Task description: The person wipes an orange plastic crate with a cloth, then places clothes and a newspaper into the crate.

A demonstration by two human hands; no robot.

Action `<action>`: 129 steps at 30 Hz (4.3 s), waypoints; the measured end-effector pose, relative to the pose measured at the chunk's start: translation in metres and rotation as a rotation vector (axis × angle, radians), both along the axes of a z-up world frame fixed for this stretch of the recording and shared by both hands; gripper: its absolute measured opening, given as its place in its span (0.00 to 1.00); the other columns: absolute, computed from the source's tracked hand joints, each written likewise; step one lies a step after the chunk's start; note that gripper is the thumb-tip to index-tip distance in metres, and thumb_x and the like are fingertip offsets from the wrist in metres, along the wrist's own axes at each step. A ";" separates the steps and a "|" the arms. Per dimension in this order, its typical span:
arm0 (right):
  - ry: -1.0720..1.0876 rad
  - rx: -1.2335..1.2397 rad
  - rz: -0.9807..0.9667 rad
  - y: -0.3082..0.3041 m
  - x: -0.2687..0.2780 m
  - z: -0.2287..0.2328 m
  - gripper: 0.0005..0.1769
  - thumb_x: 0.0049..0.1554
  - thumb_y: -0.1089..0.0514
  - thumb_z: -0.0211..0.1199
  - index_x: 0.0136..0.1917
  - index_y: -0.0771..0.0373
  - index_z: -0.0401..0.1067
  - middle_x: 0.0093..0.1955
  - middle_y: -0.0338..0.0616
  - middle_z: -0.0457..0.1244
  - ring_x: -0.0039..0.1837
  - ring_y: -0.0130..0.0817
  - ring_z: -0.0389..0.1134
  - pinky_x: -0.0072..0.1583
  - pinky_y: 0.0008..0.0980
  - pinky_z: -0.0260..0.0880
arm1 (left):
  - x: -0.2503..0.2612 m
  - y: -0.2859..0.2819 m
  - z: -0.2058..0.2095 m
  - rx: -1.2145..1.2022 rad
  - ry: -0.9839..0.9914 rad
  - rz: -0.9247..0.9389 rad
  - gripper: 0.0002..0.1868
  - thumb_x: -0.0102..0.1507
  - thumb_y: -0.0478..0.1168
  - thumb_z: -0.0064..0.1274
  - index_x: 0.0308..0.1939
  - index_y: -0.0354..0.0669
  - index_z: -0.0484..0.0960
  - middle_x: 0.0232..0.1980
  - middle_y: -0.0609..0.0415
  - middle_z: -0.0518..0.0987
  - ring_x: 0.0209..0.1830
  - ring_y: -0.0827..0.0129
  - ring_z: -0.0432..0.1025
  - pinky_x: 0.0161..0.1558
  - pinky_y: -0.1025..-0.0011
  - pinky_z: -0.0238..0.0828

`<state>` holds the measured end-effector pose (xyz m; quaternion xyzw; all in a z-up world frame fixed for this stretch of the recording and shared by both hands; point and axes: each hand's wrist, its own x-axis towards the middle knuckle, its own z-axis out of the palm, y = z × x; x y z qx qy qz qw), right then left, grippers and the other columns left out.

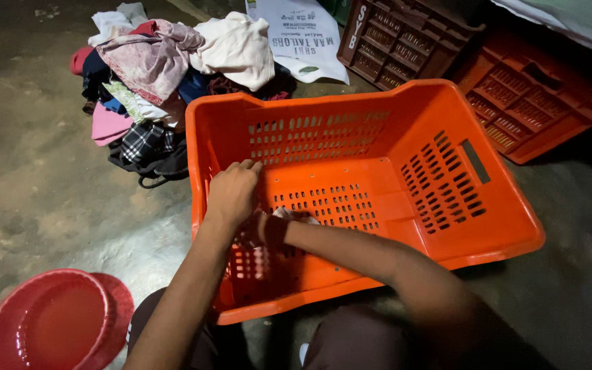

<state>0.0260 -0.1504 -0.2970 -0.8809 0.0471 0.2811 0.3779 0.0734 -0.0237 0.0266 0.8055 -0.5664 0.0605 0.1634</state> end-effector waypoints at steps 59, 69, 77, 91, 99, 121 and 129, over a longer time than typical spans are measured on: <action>-0.733 -0.246 -0.126 0.276 0.192 0.319 0.17 0.44 0.58 0.69 0.49 0.57 0.81 0.48 0.58 0.70 0.53 0.55 0.72 0.55 0.49 0.73 | 0.104 0.413 -0.022 -0.864 0.358 0.907 0.11 0.72 0.40 0.53 0.42 0.33 0.80 0.37 0.46 0.84 0.35 0.62 0.79 0.41 0.64 0.73; -0.533 -0.452 0.059 0.324 0.182 0.240 0.20 0.51 0.50 0.71 0.56 0.53 0.76 0.52 0.51 0.69 0.59 0.53 0.69 0.58 0.53 0.69 | 0.116 0.470 -0.127 -0.718 0.415 1.079 0.10 0.63 0.37 0.58 0.47 0.38 0.84 0.43 0.45 0.84 0.43 0.56 0.80 0.48 0.60 0.75; -0.581 -0.201 0.250 0.406 0.173 0.168 0.30 0.44 0.56 0.78 0.60 0.59 0.75 0.59 0.54 0.64 0.62 0.52 0.68 0.64 0.46 0.70 | 0.124 0.495 -0.224 -0.421 0.376 0.980 0.15 0.59 0.35 0.58 0.49 0.33 0.82 0.48 0.38 0.83 0.48 0.48 0.78 0.52 0.56 0.74; -0.635 -0.446 0.273 0.479 0.188 0.063 0.15 0.57 0.59 0.56 0.58 0.61 0.72 0.62 0.50 0.63 0.65 0.51 0.65 0.61 0.51 0.70 | 0.145 0.477 -0.261 0.221 0.301 0.988 0.15 0.62 0.35 0.47 0.53 0.35 0.75 0.55 0.36 0.76 0.55 0.44 0.74 0.52 0.52 0.76; -0.460 -0.323 0.381 0.473 0.200 0.020 0.13 0.59 0.60 0.53 0.49 0.61 0.78 0.51 0.57 0.71 0.54 0.51 0.74 0.55 0.49 0.75 | 0.151 0.476 -0.283 0.221 0.477 1.122 0.17 0.70 0.37 0.37 0.46 0.30 0.81 0.45 0.32 0.84 0.46 0.38 0.80 0.48 0.47 0.78; -0.519 -0.187 0.234 0.467 0.208 0.034 0.12 0.54 0.67 0.55 0.47 0.67 0.78 0.48 0.64 0.69 0.53 0.58 0.73 0.54 0.51 0.74 | 0.150 0.470 -0.256 0.078 0.454 1.007 0.08 0.65 0.32 0.46 0.41 0.35 0.81 0.46 0.31 0.82 0.48 0.39 0.77 0.50 0.47 0.74; -0.600 -0.072 0.245 0.454 0.210 0.099 0.07 0.54 0.62 0.61 0.44 0.66 0.78 0.43 0.63 0.69 0.49 0.56 0.73 0.51 0.49 0.74 | 0.140 0.462 -0.198 -0.170 0.354 1.064 0.11 0.59 0.31 0.45 0.42 0.30 0.79 0.49 0.31 0.80 0.46 0.36 0.76 0.46 0.46 0.71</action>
